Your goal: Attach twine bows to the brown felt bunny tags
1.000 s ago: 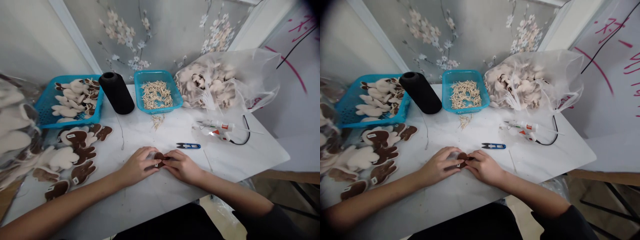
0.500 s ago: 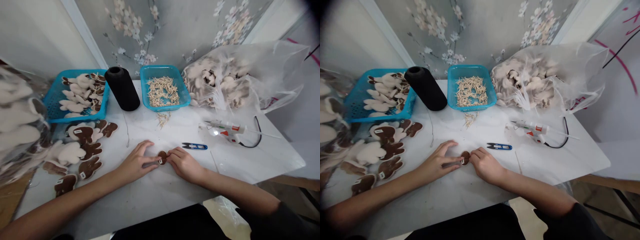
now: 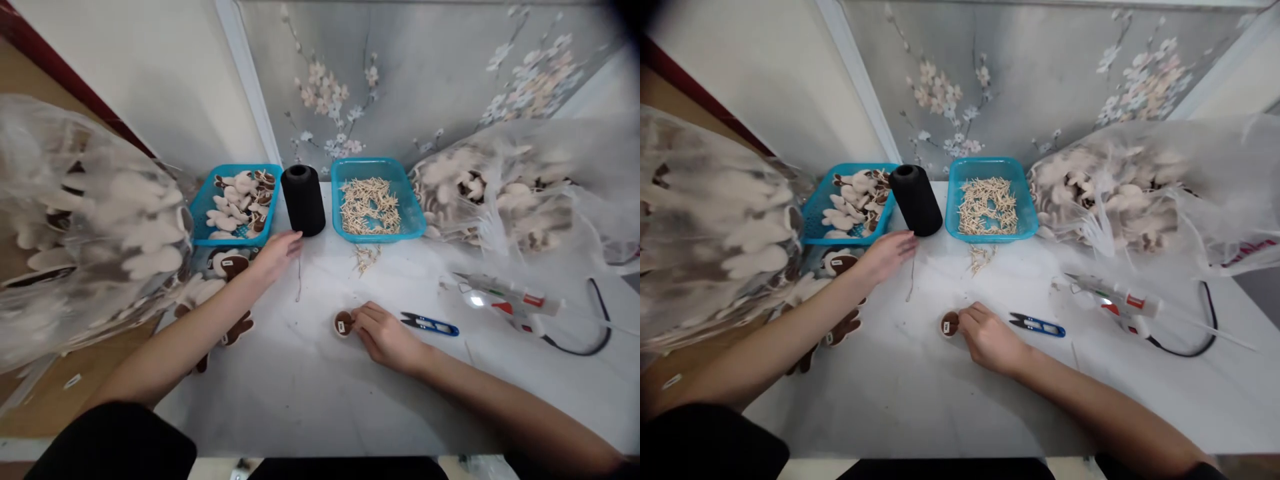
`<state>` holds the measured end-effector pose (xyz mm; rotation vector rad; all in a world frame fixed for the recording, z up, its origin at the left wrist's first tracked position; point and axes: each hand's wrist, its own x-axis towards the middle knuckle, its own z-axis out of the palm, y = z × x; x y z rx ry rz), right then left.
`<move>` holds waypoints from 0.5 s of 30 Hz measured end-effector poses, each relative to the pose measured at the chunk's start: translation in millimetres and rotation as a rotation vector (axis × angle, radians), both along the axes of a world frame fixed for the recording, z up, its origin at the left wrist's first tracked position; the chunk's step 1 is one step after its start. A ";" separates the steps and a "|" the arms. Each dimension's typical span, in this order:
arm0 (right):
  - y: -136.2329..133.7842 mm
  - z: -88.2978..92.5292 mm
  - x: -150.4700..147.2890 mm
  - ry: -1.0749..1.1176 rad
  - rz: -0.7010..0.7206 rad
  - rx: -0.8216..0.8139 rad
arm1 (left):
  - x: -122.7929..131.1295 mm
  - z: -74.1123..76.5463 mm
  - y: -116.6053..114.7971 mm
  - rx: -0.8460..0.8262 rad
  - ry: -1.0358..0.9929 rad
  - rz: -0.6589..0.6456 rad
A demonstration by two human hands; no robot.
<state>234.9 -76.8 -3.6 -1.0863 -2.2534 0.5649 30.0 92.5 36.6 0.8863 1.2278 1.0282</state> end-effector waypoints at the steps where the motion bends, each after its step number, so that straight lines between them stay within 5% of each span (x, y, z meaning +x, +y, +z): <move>1: 2.2 2.8 -0.4 0.030 0.000 -0.009 | -1.8 1.4 2.6 -0.021 -0.013 -0.041; 3: 7.2 9.0 1.4 0.092 -0.011 -0.019 | -6.8 14.4 9.0 -0.002 -0.024 -0.078; 5: 14.1 14.6 3.8 0.128 -0.028 -0.018 | -8.2 43.5 21.1 0.131 -0.029 -0.025; 8: 25.9 19.8 2.5 0.146 -0.047 -0.007 | 4.7 97.8 38.0 0.601 0.141 0.016; 10: 31.2 20.5 -1.1 0.152 -0.035 -0.003 | 18.4 115.9 34.6 0.812 0.469 -0.307; 12: 32.6 18.9 -2.9 0.167 -0.031 -0.018 | 26.7 106.1 19.7 0.846 0.680 -0.653; 15: 30.1 13.3 1.5 0.197 -0.064 -0.084 | 19.4 54.8 4.8 0.776 0.840 -0.844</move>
